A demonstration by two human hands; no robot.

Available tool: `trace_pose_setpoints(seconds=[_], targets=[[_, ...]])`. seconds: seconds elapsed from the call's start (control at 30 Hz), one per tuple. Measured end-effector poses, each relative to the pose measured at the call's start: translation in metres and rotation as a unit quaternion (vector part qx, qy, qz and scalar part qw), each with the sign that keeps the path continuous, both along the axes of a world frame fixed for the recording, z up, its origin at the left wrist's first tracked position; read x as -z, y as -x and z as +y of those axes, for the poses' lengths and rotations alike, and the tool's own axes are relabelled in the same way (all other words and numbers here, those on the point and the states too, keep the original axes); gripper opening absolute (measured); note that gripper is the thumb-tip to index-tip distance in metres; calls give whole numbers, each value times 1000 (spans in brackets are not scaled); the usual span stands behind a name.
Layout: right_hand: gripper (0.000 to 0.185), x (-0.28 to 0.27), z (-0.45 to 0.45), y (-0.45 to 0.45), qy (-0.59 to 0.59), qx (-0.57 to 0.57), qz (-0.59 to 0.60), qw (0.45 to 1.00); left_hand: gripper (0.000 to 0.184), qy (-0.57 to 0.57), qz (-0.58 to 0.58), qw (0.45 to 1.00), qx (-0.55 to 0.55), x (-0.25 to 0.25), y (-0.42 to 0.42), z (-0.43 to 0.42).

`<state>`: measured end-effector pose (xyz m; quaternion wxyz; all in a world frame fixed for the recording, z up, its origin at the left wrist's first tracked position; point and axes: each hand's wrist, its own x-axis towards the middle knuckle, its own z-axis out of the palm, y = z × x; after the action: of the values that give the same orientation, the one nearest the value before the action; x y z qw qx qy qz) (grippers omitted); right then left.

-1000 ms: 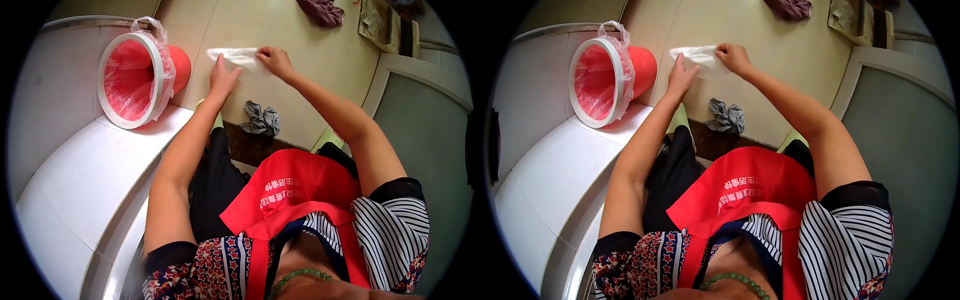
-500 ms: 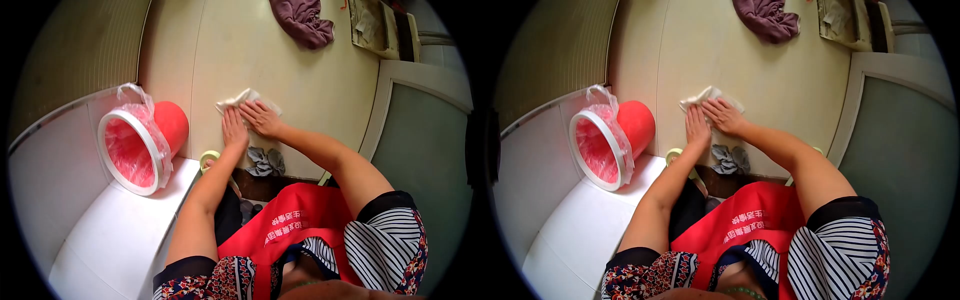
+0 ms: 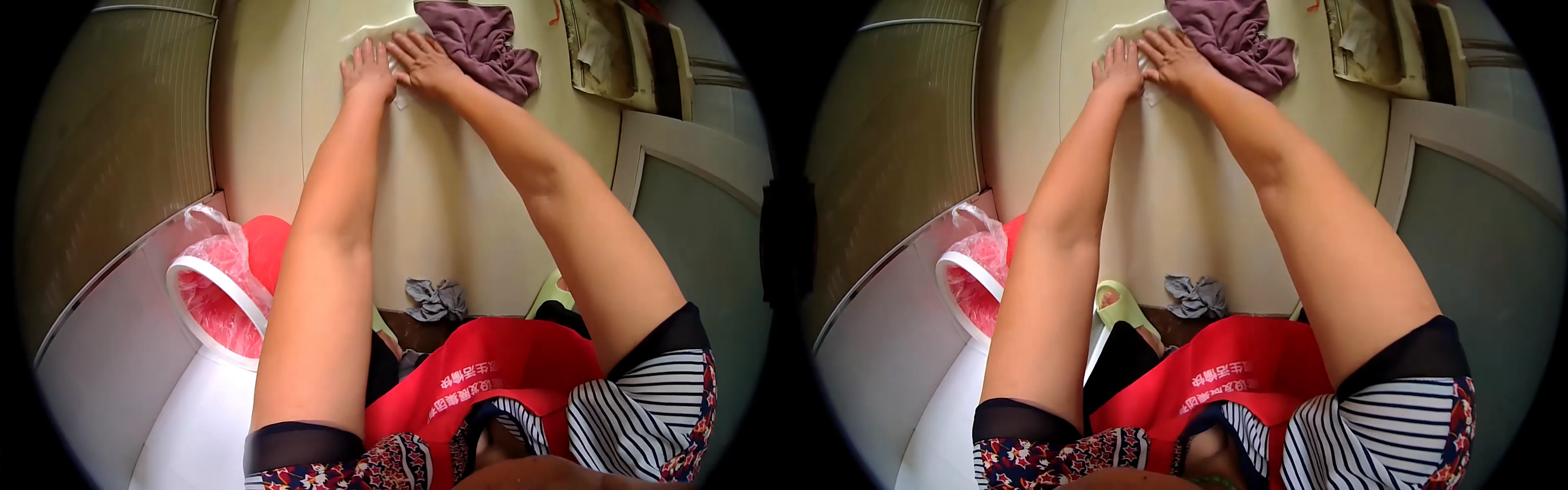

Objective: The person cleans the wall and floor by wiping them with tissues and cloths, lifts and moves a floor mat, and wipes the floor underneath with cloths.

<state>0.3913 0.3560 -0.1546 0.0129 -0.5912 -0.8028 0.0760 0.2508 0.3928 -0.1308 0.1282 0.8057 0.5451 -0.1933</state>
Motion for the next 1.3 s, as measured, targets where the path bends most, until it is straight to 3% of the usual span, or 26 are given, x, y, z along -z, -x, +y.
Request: trace_pose_setpoints(seconds=[0.2, 0.33, 0.67, 0.77, 0.87, 0.93, 1.23, 1.3], targets=[[61, 0, -36, -1, -45, 24, 61, 997, 74, 18, -21, 999, 24, -1, 0, -22], [65, -19, -127, -4, 3, 37, 83, 996, 82, 33, -27, 997, 63, -2, 3, -109], [72, -53, -356, -12, 197, 80, 77, 974, 77, 101, -13, 988, 113, -34, -12, -334], [75, -57, -394, -16, 168, 70, 54, 982, 75, 93, -17, 991, 95, -37, -13, -378], [72, -48, -394, -20, 134, 78, 65, 986, 75, 138, -38, 987, 68, -49, -22, -366], [69, -41, -372, -25, 126, 91, 41, 987, 75, 110, -44, 992, 52, -43, -38, -344], [65, -25, -214, -68, 32, 104, 33, 994, 73, 37, -42, 994, 95, -20, -79, -188], [65, -28, -183, -80, 55, 109, 30, 992, 73, 46, -31, 993, 105, -22, -92, -154]])
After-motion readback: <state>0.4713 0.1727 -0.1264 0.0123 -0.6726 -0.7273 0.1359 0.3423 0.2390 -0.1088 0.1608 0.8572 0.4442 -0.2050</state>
